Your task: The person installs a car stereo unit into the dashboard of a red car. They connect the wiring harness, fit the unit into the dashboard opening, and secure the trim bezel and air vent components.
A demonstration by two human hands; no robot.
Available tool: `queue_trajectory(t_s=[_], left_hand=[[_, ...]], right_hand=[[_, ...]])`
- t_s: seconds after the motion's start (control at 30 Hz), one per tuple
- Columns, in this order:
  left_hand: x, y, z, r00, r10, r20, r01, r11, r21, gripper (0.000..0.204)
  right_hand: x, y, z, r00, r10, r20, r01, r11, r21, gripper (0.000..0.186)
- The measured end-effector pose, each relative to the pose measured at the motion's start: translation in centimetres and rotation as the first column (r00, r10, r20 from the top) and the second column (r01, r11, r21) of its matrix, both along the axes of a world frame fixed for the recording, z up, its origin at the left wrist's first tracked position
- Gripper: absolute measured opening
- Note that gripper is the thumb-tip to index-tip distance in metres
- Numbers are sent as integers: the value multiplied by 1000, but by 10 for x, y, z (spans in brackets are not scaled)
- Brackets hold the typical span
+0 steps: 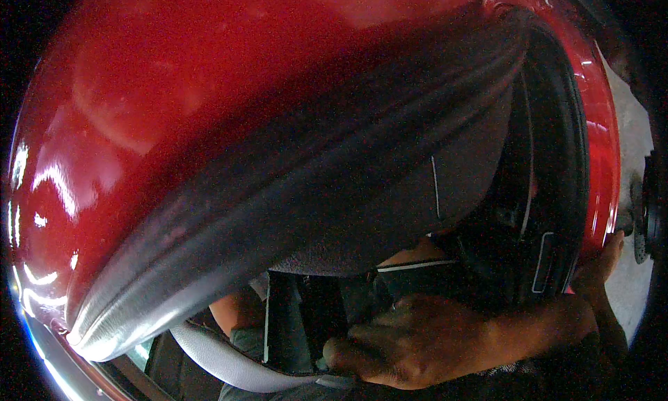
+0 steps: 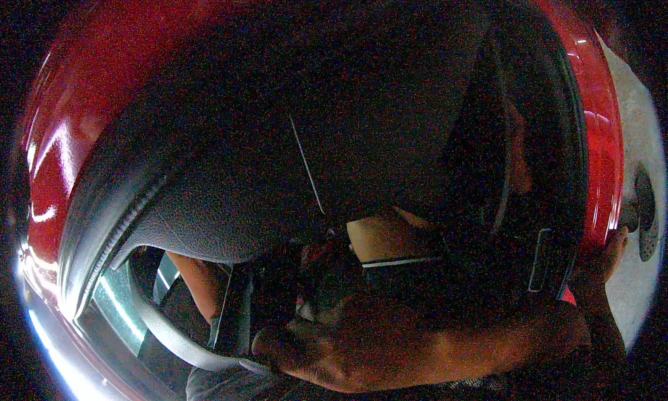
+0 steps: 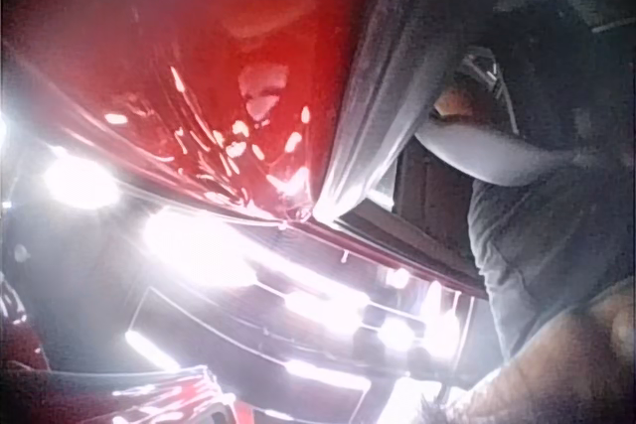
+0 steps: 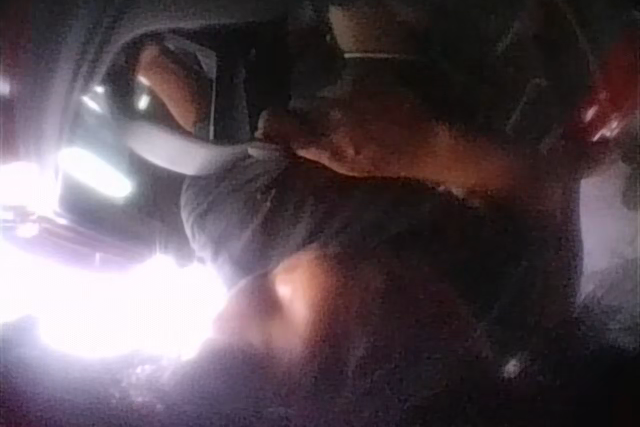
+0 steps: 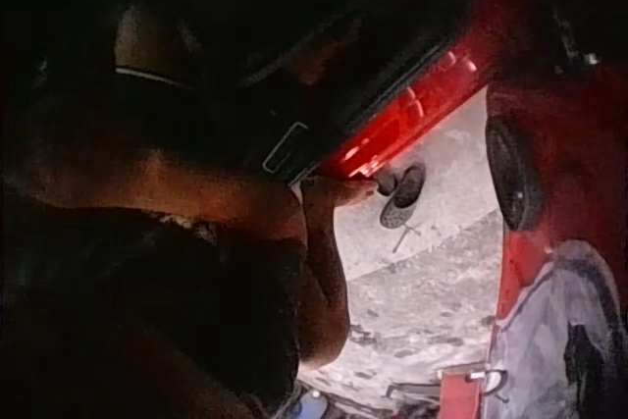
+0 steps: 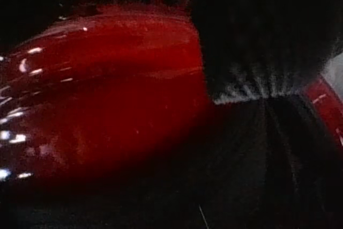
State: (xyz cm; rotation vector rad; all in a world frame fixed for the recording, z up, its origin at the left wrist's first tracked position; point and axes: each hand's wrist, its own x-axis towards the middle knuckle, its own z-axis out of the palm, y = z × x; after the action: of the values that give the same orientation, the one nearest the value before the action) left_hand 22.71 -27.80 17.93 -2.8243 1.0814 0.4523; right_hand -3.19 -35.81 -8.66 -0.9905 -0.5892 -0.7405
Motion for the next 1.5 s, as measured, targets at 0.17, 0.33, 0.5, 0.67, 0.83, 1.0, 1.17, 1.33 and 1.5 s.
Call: queue_trajectory(t_s=[0.17,0.33,0.5,0.67,0.83,1.0,1.17,1.33,1.5], left_hand=[[10,-16,-5,999,-44,-16,44,999,-15,61],[3,-5,9,997,-81,-1,81,994,-68,62],[10,-10,20,972,-234,-15,230,965,-128,62],[-6,11,14,913,-407,26,402,887,-228,63],[4,31,-3,938,-344,49,330,838,-433,77],[12,25,-8,905,-425,18,388,807,-445,74],[2,22,-5,891,-454,-24,401,810,-427,67],[12,28,-7,878,-476,36,455,810,-370,76],[10,23,-10,885,-455,100,457,805,-378,76]], right_hand=[[10,-6,-5,994,73,-78,-71,997,28,58],[35,-11,-10,882,382,-276,-357,924,138,59],[89,57,-13,926,-37,-374,106,981,164,62],[76,78,-12,874,-13,-485,112,978,175,66],[76,81,3,915,85,-395,74,926,371,55],[84,87,5,910,-95,-403,229,926,299,47],[87,102,26,879,-85,-469,321,834,450,29],[86,114,38,883,-139,-449,371,792,485,24],[76,114,39,863,32,-505,309,757,576,25]])
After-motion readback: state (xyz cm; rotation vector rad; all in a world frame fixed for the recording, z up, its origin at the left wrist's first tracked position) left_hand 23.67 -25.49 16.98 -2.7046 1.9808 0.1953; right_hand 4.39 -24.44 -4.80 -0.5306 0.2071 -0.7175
